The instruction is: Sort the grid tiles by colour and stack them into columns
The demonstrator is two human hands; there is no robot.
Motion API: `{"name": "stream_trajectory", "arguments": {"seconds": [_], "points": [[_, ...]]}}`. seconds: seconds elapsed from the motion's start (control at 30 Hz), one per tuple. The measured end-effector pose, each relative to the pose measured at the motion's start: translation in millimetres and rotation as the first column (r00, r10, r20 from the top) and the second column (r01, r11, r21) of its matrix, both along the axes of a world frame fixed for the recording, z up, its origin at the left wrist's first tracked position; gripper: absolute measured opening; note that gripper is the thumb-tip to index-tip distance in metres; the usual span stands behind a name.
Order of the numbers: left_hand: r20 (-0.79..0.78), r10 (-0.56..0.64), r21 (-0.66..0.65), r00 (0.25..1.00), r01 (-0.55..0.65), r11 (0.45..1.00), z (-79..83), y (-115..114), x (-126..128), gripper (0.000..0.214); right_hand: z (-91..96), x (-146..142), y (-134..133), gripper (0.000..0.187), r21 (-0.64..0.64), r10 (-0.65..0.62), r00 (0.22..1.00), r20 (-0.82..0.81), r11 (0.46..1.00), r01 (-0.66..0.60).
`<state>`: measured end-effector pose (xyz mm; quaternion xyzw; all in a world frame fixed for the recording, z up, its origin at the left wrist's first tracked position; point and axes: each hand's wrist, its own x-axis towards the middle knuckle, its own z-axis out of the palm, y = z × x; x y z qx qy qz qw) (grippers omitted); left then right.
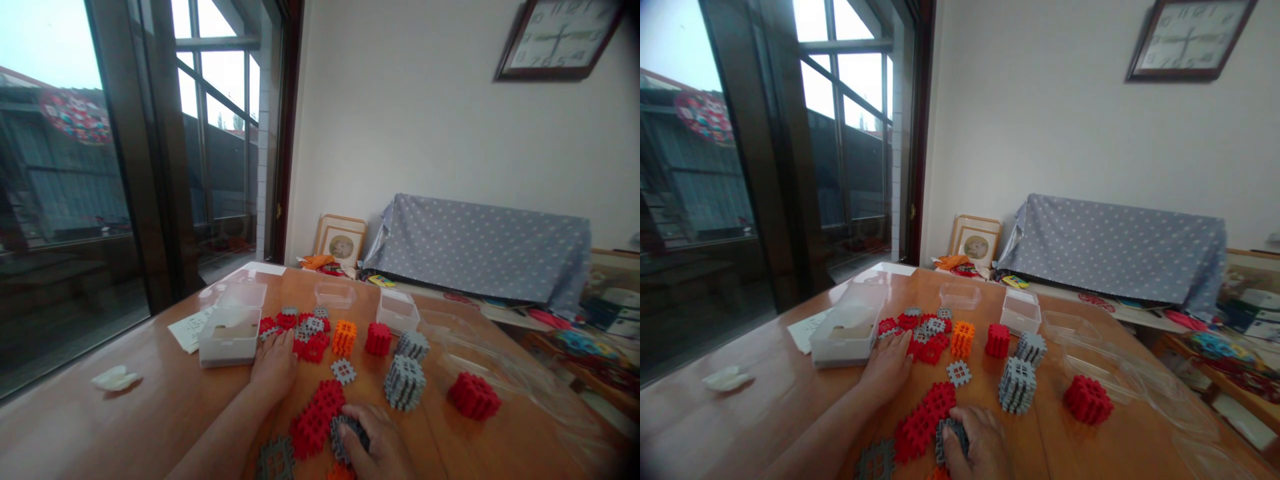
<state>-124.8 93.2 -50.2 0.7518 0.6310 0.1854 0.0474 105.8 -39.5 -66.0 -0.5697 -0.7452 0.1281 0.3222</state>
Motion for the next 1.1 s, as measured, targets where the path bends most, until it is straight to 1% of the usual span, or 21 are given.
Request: {"name": "stream_trajectory", "arguments": {"seconds": [0.1, 0.17, 0.2, 0.27, 0.33, 0.37, 0.4, 0.5, 0.53, 0.57, 0.6, 0.67, 0.7, 0.73, 0.83, 0.9, 0.97, 1.03, 1.1], "points": [[0.010, -0.009, -0.011, 1.000, 0.009, 1.000, 3.3, -0.3, 0.1, 0.053, 0.2, -0.4, -0.6, 0.026, 0.001, 0.001, 1.000, 0.004, 1.000, -0.001], [0.040, -0.009, 0.006, 0.999, 0.009, 1.000, 6.5, -0.5, -0.4, 0.054, 0.3, -0.7, -1.0, 0.026, 0.002, 0.001, 1.000, -0.001, 1.000, -0.001], [0.076, -0.013, 0.021, 0.997, 0.011, 1.000, 7.8, -0.3, -0.8, 0.054, 0.5, -1.0, -1.3, 0.027, 0.003, -0.002, 1.000, -0.006, 1.000, 0.002], [0.254, -0.036, 0.038, 0.967, 0.027, 0.999, 9.5, 0.9, -1.3, 0.051, 1.7, -1.6, -2.0, 0.028, -0.004, -0.006, 1.000, -0.016, 1.000, 0.006], [0.462, -0.065, 0.034, 0.884, 0.055, 0.998, 10.3, 2.9, -1.2, 0.045, 3.3, -2.2, -2.8, 0.028, -0.018, -0.001, 1.000, -0.026, 1.000, 0.000], [0.541, -0.069, 0.025, 0.838, 0.066, 0.997, 10.6, 4.0, -0.8, 0.042, 4.0, -2.4, -3.2, 0.028, -0.018, 0.001, 1.000, -0.031, 1.000, -0.001], [0.594, -0.065, 0.013, 0.802, 0.071, 0.997, 11.0, 4.8, -0.1, 0.039, 4.6, -2.6, -3.4, 0.028, -0.006, -0.001, 0.999, -0.037, 1.000, 0.000], [0.659, -0.037, -0.031, 0.752, 0.076, 0.997, 14.2, 4.2, 3.7, 0.035, 4.6, -3.1, -3.1, 0.027, 0.080, -0.022, 0.998, -0.060, 0.996, 0.027], [0.698, -0.033, -0.049, 0.716, 0.093, 0.994, 16.4, 2.2, 5.5, 0.034, 4.2, -3.5, -2.7, 0.027, 0.108, -0.038, 0.996, -0.077, 0.993, 0.046], [0.751, -0.031, -0.066, 0.660, 0.121, 0.990, 19.2, -1.0, 7.6, 0.034, 3.8, -4.1, -2.2, 0.027, 0.126, -0.055, 0.994, -0.100, 0.990, 0.067], [0.810, -0.028, -0.084, 0.586, 0.162, 0.983, 22.7, -5.4, 10.0, 0.033, 3.5, -4.9, -1.8, 0.028, 0.134, -0.071, 0.989, -0.129, 0.987, 0.089], [0.909, -0.003, -0.117, 0.416, 0.263, 0.958, 31.5, -17.2, 15.8, 0.033, 4.1, -7.1, -1.4, 0.031, 0.124, -0.099, 0.974, -0.203, 0.984, 0.126], [0.937, 0.016, -0.133, 0.348, 0.315, 0.940, 36.4, -24.2, 19.3, 0.034, 5.2, -8.3, -1.6, 0.033, 0.116, -0.105, 0.965, -0.241, 0.984, 0.136], [0.951, 0.032, -0.150, 0.309, 0.366, 0.918, 41.2, -31.4, 23.1, 0.034, 6.9, -9.2, -2.0, 0.036, 0.111, -0.106, 0.956, -0.274, 0.984, 0.141], [0.967, 0.062, -0.180, 0.246, 0.495, 0.850, 51.9, -51.0, 34.8, 0.033, 14.3, -9.7, -4.4, 0.047, 0.140, -0.123, 0.944, -0.305, 0.975, 0.172], [0.975, 0.081, -0.186, 0.209, 0.552, 0.813, 53.9, -59.5, 41.1, 0.032, 19.7, -7.7, -6.1, 0.055, 0.158, -0.137, 0.949, -0.283, 0.970, 0.187], [0.978, 0.093, -0.186, 0.184, 0.591, 0.785, 52.3, -63.8, 45.1, 0.031, 23.9, -4.5, -7.1, 0.058, 0.141, -0.125, 0.955, -0.270, 0.976, 0.168], [0.979, 0.088, -0.185, 0.185, 0.611, 0.770, 49.4, -65.0, 46.7, 0.031, 26.8, -1.3, -7.5, 0.055, 0.113, -0.091, 0.960, -0.266, 0.986, 0.124], [0.976, 0.080, -0.189, 0.201, 0.616, 0.765, 47.2, -65.0, 46.7, 0.031, 28.8, 1.0, -7.8, 0.053, 0.092, -0.067, 0.964, -0.259, 0.991, 0.093]]}}
